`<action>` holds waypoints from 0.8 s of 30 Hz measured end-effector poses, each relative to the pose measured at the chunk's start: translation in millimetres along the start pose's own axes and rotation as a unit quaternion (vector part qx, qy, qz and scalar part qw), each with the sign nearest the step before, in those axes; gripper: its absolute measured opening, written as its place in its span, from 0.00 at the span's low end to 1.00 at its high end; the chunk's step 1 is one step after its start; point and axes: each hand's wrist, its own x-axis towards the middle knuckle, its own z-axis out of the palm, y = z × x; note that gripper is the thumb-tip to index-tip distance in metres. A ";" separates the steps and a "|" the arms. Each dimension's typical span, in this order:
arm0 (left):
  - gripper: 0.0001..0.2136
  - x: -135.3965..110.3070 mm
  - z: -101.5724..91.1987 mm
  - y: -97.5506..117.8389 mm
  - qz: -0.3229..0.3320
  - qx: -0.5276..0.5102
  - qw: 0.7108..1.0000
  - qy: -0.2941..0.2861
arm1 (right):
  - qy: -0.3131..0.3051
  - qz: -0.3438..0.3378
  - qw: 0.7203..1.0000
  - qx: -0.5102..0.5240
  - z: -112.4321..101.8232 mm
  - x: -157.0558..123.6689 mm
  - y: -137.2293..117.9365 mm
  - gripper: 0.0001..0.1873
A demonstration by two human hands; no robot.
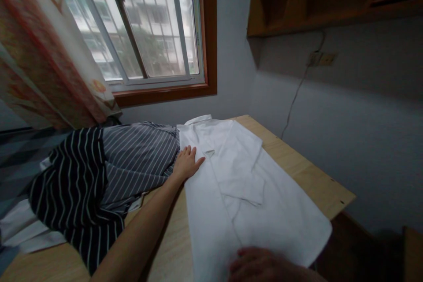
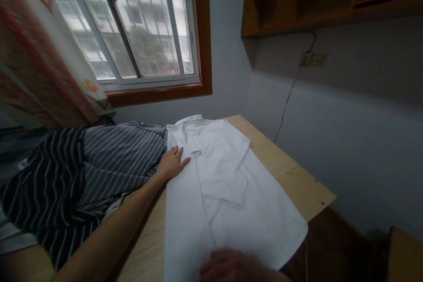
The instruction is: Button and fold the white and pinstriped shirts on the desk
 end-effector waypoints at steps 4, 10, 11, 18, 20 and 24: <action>0.33 0.9 -3.3 2.3 0.002 0.009 1.000 0.003 | 0.213 0.361 0.887 -0.193 -58.8 -53.2 10.5 0.21; 0.23 -8.6 -16.0 14.3 0.050 0.018 0.997 0.061 | 0.241 0.597 0.734 -0.218 -84.0 -118.4 34.2 0.28; 0.22 -11.3 -16.6 16.8 0.072 0.007 0.996 0.057 | 0.239 0.613 0.727 -0.195 -85.2 -122.2 35.3 0.29; 0.27 -23.2 -6.0 27.0 0.105 -0.067 0.992 -0.022 | 0.251 0.639 0.725 0.053 -100.4 -120.3 21.4 0.24; 0.27 -24.0 -4.5 27.6 0.099 -0.071 0.992 -0.022 | 0.287 0.625 0.722 0.073 -104.4 -110.8 12.1 0.23; 0.27 -25.6 -5.9 28.1 0.100 -0.076 0.992 -0.023 | 0.370 0.575 0.728 -0.044 -107.7 -67.2 -7.8 0.18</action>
